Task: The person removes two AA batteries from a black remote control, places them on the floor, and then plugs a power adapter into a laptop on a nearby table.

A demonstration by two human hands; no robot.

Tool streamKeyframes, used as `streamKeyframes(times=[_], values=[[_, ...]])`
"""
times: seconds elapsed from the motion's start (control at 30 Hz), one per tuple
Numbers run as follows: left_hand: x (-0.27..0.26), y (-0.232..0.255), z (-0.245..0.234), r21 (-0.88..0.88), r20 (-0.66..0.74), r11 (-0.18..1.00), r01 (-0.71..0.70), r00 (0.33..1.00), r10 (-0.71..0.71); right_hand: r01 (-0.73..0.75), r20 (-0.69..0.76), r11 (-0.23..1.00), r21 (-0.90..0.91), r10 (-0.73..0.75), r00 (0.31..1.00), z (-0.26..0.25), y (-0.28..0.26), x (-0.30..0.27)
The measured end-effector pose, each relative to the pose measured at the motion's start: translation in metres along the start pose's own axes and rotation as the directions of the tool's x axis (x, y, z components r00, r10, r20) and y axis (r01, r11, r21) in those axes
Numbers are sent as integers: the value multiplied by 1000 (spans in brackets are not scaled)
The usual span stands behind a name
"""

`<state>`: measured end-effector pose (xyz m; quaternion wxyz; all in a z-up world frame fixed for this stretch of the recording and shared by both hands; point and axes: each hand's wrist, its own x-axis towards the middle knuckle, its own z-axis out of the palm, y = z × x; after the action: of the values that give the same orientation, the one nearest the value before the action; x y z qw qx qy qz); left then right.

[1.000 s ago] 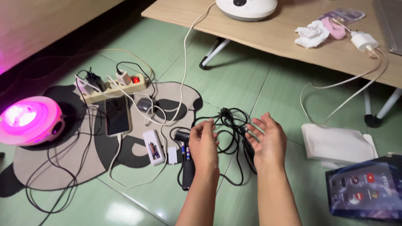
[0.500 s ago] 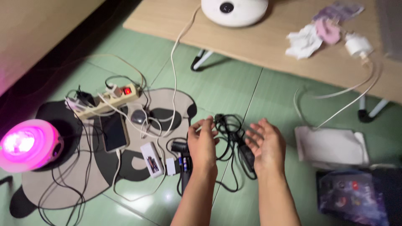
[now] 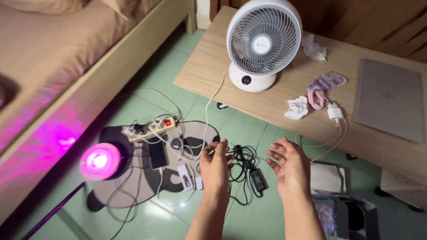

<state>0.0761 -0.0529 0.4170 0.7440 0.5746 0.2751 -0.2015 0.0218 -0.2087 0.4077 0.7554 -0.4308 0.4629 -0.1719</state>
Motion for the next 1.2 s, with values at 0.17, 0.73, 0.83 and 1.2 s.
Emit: streamKeyframes(times=[0.17, 0.73, 0.83, 1.2], values=[[-58, 51, -16, -16, -29, 999, 51, 998, -52, -59, 46, 997, -55, 62, 997, 18, -49, -58], [-197, 185, -58, -82, -70, 988, 134, 988, -140, -138, 127, 959, -247, 173, 977, 94, -149, -204], [-209, 204, -65, -76, -58, 989, 126, 990, -130, -124, 162, 957, -264, 170, 972, 107, -157, -217], [-248, 294, -127, -92, -34, 996, -13, 999, 10, -53, 337, 944, -325, 168, 927, 169, -180, -278]])
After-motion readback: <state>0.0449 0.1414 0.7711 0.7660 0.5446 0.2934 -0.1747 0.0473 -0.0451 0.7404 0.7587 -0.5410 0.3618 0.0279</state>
